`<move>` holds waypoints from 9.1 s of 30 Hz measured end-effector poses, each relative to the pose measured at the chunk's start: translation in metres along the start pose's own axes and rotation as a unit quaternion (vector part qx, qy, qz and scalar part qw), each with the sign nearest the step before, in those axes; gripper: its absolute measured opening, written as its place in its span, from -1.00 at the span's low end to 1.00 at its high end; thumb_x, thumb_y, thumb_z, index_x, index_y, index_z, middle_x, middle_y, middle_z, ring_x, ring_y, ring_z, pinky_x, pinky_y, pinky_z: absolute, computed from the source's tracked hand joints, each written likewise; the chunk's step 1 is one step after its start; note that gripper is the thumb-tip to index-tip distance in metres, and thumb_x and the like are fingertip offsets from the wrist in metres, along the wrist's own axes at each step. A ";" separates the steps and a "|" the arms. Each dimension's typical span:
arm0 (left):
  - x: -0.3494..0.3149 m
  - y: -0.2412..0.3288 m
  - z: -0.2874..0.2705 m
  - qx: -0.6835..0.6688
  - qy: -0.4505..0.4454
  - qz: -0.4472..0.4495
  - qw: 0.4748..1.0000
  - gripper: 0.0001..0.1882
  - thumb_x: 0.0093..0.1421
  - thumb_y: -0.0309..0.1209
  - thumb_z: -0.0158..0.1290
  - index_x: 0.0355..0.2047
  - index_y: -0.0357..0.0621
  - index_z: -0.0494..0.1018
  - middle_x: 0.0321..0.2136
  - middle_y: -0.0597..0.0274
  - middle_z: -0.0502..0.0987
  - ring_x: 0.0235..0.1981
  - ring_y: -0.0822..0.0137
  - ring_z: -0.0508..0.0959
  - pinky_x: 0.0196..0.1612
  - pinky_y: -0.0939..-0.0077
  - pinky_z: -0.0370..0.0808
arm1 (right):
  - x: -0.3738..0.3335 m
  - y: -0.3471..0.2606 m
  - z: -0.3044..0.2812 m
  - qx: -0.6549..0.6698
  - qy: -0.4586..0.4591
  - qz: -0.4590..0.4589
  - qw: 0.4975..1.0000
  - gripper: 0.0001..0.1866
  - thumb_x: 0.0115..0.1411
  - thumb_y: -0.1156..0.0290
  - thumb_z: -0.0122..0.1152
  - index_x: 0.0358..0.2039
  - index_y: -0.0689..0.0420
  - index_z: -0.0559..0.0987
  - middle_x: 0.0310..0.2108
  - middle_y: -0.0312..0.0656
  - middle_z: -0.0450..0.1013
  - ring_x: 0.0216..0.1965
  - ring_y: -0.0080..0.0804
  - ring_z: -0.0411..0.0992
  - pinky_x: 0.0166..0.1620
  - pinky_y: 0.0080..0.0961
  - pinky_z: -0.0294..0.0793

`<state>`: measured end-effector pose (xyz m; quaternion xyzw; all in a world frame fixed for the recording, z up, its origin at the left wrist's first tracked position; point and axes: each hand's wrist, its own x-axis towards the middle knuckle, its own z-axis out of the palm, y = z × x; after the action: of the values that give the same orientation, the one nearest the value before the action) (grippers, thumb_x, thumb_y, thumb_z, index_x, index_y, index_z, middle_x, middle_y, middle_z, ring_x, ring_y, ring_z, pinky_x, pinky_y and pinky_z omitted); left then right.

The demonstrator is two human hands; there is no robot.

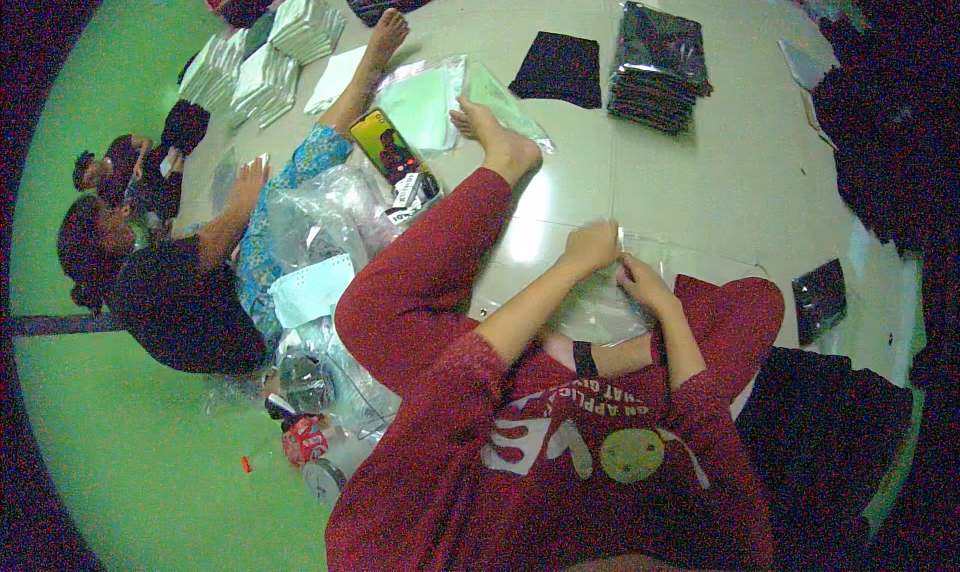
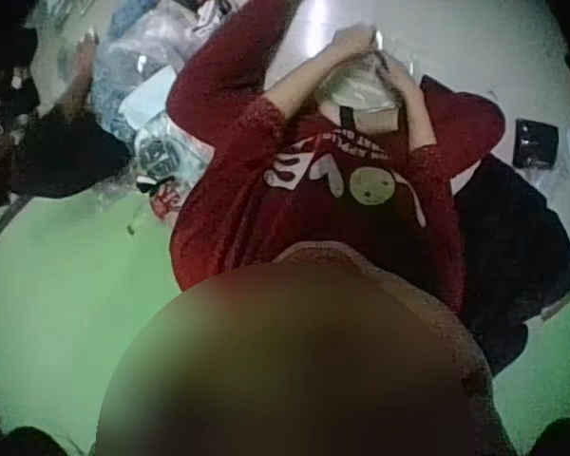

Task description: The person sits on the floor and repeatedly folds dark garments, places them into clear plastic bags, and seals the bags. They then attach small white labels to the sealed packages and stack them on the floor.

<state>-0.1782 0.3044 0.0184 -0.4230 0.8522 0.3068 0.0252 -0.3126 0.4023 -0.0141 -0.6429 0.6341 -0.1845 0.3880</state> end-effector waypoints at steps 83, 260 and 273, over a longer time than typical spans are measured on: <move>-0.024 0.057 -0.086 -0.027 0.406 0.180 0.896 -0.81 -0.17 -0.49 -0.01 -0.46 -0.16 0.32 -0.43 0.07 0.38 -0.37 0.11 0.40 -0.26 0.27 0.34 | -0.062 -0.051 -0.161 0.232 0.139 -0.034 0.962 -0.25 0.05 0.48 0.04 0.18 -0.04 -0.13 -0.17 -0.12 0.35 -0.25 -0.43 0.37 -0.16 -0.55 0.32; -0.140 0.005 -0.139 -0.258 -0.262 0.092 0.926 -0.62 -0.05 -0.57 -0.14 -0.14 -0.31 0.36 -0.26 0.14 0.47 -0.23 0.37 0.43 -0.11 0.56 0.31 | -0.011 -0.019 -0.017 0.055 -0.007 -0.056 0.997 -0.55 0.03 0.42 -0.12 0.01 0.05 0.23 -0.27 -0.02 0.41 -0.24 -0.12 0.39 -0.17 -0.29 0.36; -0.161 0.026 -0.095 -0.106 -0.171 0.071 0.977 -0.61 -0.04 -0.54 -0.18 -0.14 -0.25 0.36 -0.26 -0.10 0.44 -0.25 0.07 0.47 -0.12 0.42 0.34 | -0.005 -0.038 -0.048 0.078 0.014 -0.061 0.995 -0.48 -0.05 0.61 -0.17 0.01 0.04 0.25 -0.32 -0.07 0.42 -0.28 -0.17 0.40 -0.17 -0.37 0.35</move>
<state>-0.0735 0.3781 0.1571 -0.3027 0.8258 0.4643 0.1035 -0.3230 0.3904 0.0452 -0.6458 0.5825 -0.2655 0.4161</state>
